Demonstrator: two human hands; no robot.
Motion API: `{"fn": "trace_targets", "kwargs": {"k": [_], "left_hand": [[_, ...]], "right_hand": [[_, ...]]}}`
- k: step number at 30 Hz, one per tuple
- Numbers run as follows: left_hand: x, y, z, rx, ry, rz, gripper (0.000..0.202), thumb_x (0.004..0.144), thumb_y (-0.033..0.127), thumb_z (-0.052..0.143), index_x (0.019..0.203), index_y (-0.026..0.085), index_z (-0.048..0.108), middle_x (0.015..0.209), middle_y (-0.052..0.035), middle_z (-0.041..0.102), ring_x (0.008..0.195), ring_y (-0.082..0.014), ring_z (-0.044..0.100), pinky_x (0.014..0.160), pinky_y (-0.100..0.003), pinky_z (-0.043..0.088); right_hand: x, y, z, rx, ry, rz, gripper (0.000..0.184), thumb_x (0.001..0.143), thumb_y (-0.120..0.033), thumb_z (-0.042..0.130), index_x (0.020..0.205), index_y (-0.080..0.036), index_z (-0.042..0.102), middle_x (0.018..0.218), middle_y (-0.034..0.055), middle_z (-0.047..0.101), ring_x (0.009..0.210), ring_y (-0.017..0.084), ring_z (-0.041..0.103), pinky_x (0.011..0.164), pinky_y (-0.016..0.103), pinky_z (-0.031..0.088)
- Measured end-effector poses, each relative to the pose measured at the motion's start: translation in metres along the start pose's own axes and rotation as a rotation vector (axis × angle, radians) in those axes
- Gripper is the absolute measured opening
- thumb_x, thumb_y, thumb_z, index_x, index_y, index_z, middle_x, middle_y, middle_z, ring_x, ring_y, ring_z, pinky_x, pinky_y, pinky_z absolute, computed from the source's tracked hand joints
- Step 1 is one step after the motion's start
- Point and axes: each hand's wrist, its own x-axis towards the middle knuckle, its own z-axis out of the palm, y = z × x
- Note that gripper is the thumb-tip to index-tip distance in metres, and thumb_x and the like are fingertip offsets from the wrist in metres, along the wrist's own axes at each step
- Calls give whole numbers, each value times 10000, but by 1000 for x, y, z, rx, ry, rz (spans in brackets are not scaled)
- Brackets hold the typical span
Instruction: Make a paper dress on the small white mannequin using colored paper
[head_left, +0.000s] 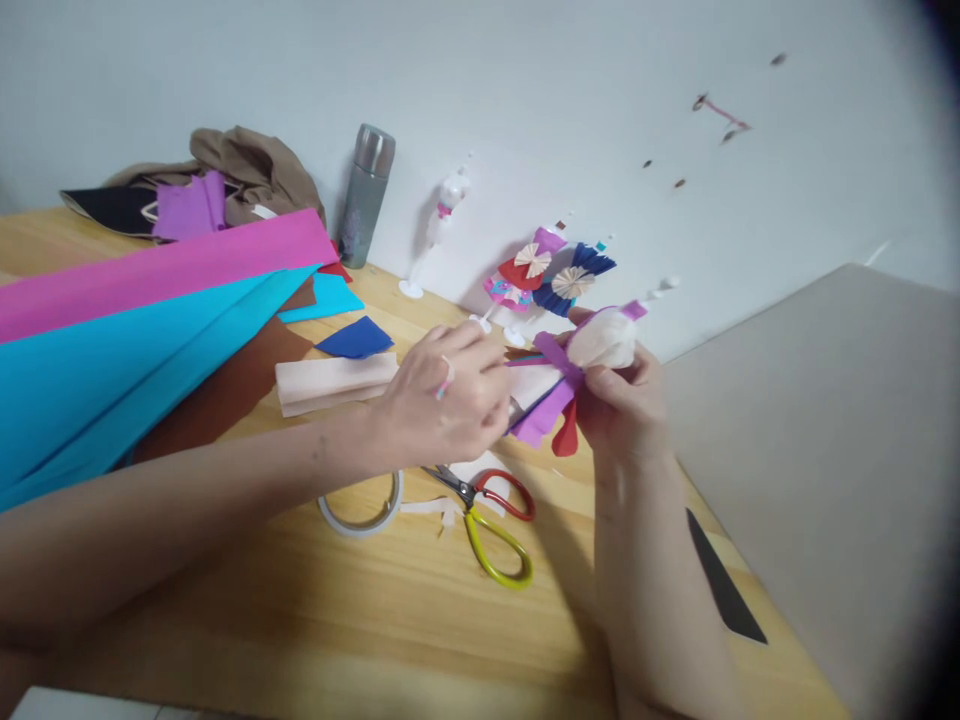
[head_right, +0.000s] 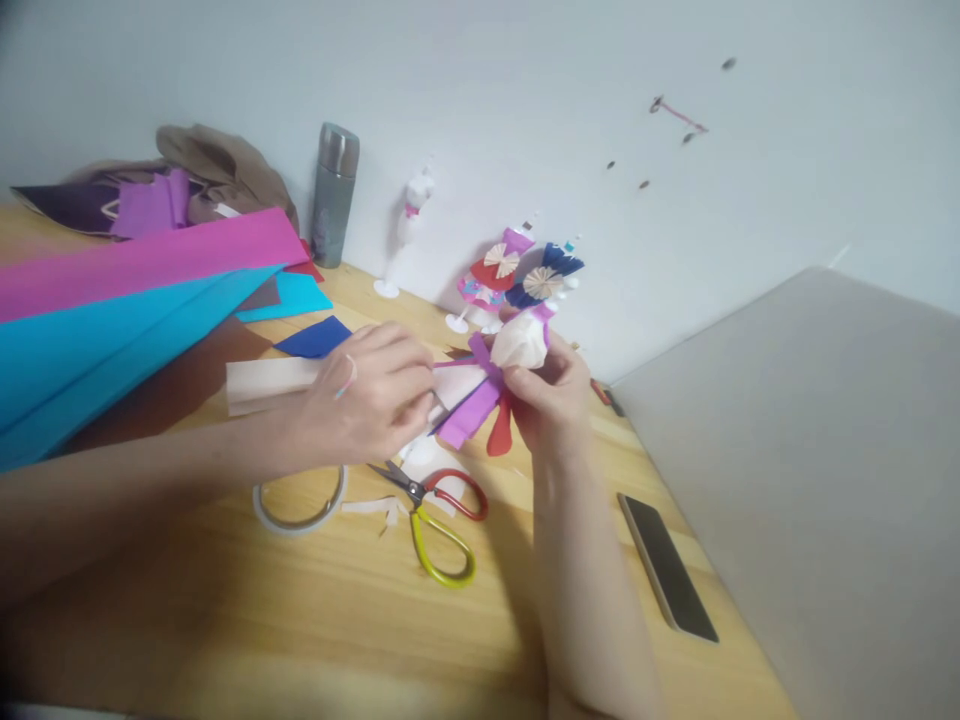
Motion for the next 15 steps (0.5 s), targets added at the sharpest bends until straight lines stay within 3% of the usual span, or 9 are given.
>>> {"fn": "trace_targets", "kwargs": {"k": [3, 5, 7, 9, 12, 15], "left_hand": [[3, 2, -6, -172, -21, -151, 211, 937, 305, 519, 956, 168, 678, 982, -91, 720, 962, -236, 635, 877, -387, 510], [6, 7, -8, -204, -36, -194, 393, 890, 474, 622, 1121, 157, 647, 1121, -127, 702, 1065, -283, 624, 935, -439, 503], [8, 12, -6, -173, -59, -213, 565, 807, 533, 721, 1195, 134, 620, 1217, -160, 673, 1140, -325, 598, 971, -475, 487], [9, 13, -3, -153, -79, -246, 464, 830, 438, 723, 1167, 131, 641, 1188, -150, 691, 1147, -322, 600, 985, -466, 476], [11, 9, -2, -260, -174, -377, 174, 914, 300, 602, 979, 185, 715, 964, -73, 747, 979, -252, 662, 886, -388, 504], [14, 4, -5, -461, -256, -523, 208, 926, 305, 563, 836, 220, 730, 815, -22, 745, 808, -191, 667, 755, -314, 511]], "right_hand": [[0, 0, 5, 27, 40, 29, 397, 689, -465, 833, 1042, -311, 740, 976, 49, 774, 940, 337, 745, 832, 546, 596], [0, -1, 10, 9, 67, 41, 369, 709, -463, 819, 1033, -309, 733, 988, 55, 772, 933, 328, 743, 848, 554, 595], [-1, -3, 17, -14, 88, 38, 360, 717, -477, 819, 1026, -315, 730, 1004, 55, 768, 957, 328, 737, 866, 554, 590], [-3, -5, 23, -30, 100, 24, 360, 721, -490, 825, 1027, -326, 729, 1031, 51, 763, 994, 331, 728, 874, 550, 586], [-5, -7, 29, -58, 118, 9, 385, 717, -510, 833, 1044, -341, 718, 1060, 54, 755, 1005, 331, 722, 836, 533, 593], [-6, -9, 30, -58, 109, 27, 426, 700, -508, 847, 1068, -345, 706, 1030, 52, 753, 939, 313, 732, 782, 503, 596]]}}
